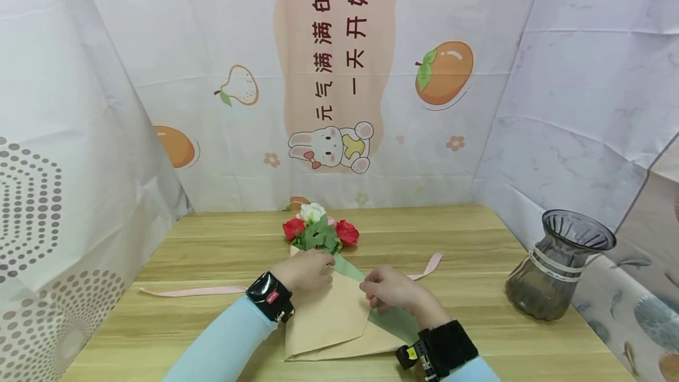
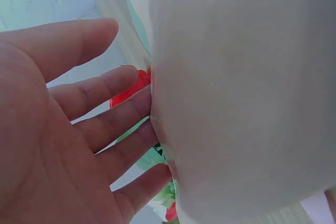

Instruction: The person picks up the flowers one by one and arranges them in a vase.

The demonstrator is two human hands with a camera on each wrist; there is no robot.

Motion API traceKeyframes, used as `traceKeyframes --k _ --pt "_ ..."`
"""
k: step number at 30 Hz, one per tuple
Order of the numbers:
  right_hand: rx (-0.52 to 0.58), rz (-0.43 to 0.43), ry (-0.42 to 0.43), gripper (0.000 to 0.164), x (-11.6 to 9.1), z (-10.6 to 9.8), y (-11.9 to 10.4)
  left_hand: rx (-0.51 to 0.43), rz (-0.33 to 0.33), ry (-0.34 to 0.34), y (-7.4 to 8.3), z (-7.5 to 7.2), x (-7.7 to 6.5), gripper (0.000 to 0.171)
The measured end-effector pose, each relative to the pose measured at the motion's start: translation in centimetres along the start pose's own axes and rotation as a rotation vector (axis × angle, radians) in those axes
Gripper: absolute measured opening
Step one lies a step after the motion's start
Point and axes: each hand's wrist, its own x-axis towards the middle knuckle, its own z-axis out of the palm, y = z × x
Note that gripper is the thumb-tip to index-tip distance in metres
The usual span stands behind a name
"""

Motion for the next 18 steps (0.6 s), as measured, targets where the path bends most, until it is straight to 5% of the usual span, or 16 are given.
traceKeyframes --k 18 --pt "-0.010 -0.022 0.058 0.039 -0.2 -0.4 -0.2 0.009 0.002 0.064 -0.3 -0.9 -0.8 0.039"
